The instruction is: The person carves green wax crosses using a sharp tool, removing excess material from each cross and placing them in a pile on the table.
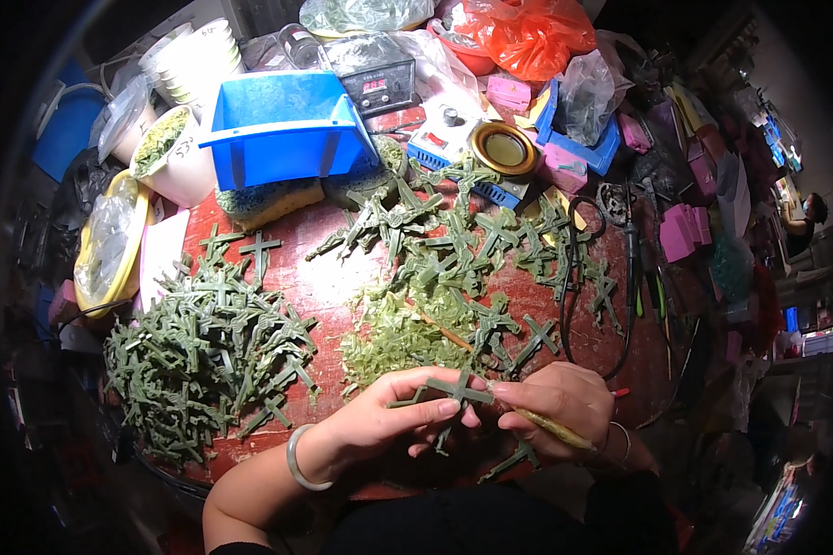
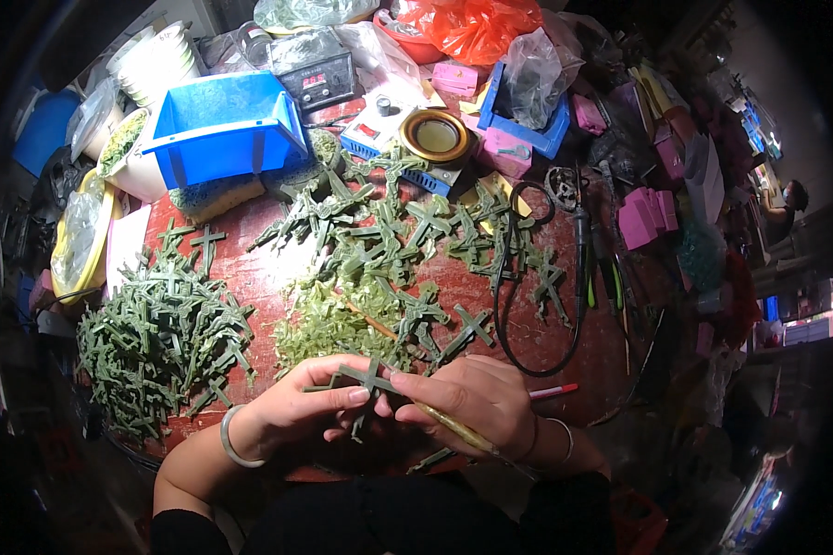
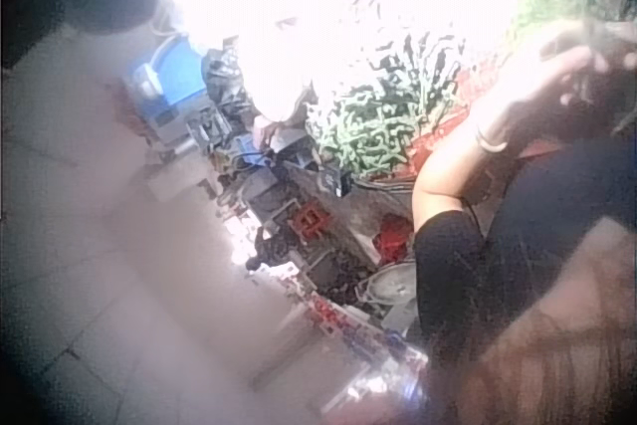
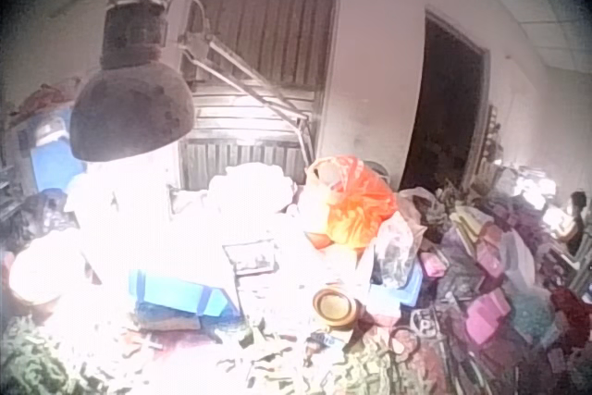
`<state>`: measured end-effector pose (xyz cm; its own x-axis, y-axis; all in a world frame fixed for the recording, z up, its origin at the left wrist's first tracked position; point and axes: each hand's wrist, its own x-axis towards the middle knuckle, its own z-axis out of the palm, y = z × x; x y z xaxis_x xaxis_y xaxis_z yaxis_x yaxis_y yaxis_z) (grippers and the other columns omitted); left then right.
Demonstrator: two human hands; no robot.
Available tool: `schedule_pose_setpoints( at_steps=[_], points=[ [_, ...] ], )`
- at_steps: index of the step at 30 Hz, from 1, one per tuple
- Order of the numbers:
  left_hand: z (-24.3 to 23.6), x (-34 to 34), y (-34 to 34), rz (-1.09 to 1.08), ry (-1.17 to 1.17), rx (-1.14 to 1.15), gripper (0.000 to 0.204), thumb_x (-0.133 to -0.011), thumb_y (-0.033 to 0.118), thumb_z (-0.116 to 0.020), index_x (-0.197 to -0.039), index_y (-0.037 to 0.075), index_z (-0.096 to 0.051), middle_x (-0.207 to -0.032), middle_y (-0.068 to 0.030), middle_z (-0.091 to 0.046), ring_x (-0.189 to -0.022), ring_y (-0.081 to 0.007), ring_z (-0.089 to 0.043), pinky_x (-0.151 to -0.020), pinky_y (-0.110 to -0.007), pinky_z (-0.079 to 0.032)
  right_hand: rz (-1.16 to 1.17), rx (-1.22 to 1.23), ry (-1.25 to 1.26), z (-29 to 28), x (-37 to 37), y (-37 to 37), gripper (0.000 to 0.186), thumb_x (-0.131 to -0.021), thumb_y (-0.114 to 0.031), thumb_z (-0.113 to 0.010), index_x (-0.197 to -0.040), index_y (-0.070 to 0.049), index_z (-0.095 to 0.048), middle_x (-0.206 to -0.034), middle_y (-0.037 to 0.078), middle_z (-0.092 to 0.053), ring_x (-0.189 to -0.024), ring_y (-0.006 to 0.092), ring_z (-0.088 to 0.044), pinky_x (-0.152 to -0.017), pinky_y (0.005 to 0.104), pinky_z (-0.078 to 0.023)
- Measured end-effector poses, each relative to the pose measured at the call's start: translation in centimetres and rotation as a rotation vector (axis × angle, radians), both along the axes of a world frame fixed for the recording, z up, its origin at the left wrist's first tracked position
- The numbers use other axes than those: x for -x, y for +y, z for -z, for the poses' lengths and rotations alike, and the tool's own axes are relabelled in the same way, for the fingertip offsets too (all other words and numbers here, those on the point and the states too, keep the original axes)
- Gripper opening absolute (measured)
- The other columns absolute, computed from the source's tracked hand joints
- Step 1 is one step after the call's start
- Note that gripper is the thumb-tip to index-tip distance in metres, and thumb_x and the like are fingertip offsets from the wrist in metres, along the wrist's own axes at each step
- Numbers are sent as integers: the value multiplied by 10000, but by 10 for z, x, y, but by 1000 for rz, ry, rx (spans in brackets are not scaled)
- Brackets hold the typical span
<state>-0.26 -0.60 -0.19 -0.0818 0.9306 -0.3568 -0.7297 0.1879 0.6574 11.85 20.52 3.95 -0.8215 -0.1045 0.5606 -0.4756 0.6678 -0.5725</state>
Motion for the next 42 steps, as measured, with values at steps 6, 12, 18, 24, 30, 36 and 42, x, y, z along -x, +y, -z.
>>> schedule_pose_setpoints(
  at_steps=[6, 12, 18, 24, 30, 36, 42],
  points=[
    [-4, 3, 1, -13, 8, -6, 393, -989, 172, -574, -1357, 75, -478, -1001, -49, -695, -650, -45, -550, -537, -184, -429, -35, -13, 2, 0, 1, 1, 332, -804, -159, -777, -1098, -37, -681, -756, 38, -653, -591, 184, -618, -505, 296, -466],
    [-7, 3, 2, -17, 27, -33, 424, -991, 177, -568, -1384, 81, -441, -962, -46, -691, -608, -41, -511, -526, -182, -412, -49, -35, -37, -2, 0, 0, 274, -798, -179, -789, -1011, -33, -700, -738, 54, -667, -590, 194, -634, -516, 294, -483],
    [-7, 3, 2, -17, 43, -14, 421, -991, 190, -567, -1380, 81, -446, -948, -37, -687, -603, -38, -507, -525, -177, -404, -15, -16, -22, 1, 1, 1, 276, -803, -180, -778, -1021, -28, -704, -743, 58, -669, -577, 197, -625, -505, 300, -472],
    [-7, 4, 1, -5, 55, -14, 423, -989, 191, -571, -1376, 75, -444, -948, -37, -687, -602, -39, -507, -524, -178, -403, -41, -35, -36, -1, 1, -1, 265, -812, -173, -767, -1023, -28, -698, -762, 70, -681, -573, 204, -625, -507, 301, -471],
    [-8, 2, 2, -24, 16, 9, 396, -986, 179, -574, -1347, 69, -454, -949, -43, -687, -602, -46, -513, -520, -181, -404, 29, -36, -36, -2, -1, 0, 326, -788, -148, -783, -1082, -39, -692, -756, 38, -654, -580, 187, -608, -506, 297, -460],
    [-7, 2, 2, -39, -18, 20, 371, -983, 157, -577, -1326, 72, -463, -961, -51, -684, -617, -49, -528, -507, -184, -402, 1, -15, -30, 1, -1, 1, 323, -794, -154, -780, -1083, -42, -691, -759, 38, -654, -584, 187, -607, -508, 297, -463],
    [-6, 2, 2, -30, -17, 37, 355, -986, 148, -571, -1317, 79, -462, -967, -54, -684, -619, -48, -530, -502, -186, -401, -62, -45, -41, 2, -1, 0, 278, -793, -185, -796, -1010, -37, -707, -782, 57, -683, -595, 190, -638, -517, 289, -485]
  ],
)
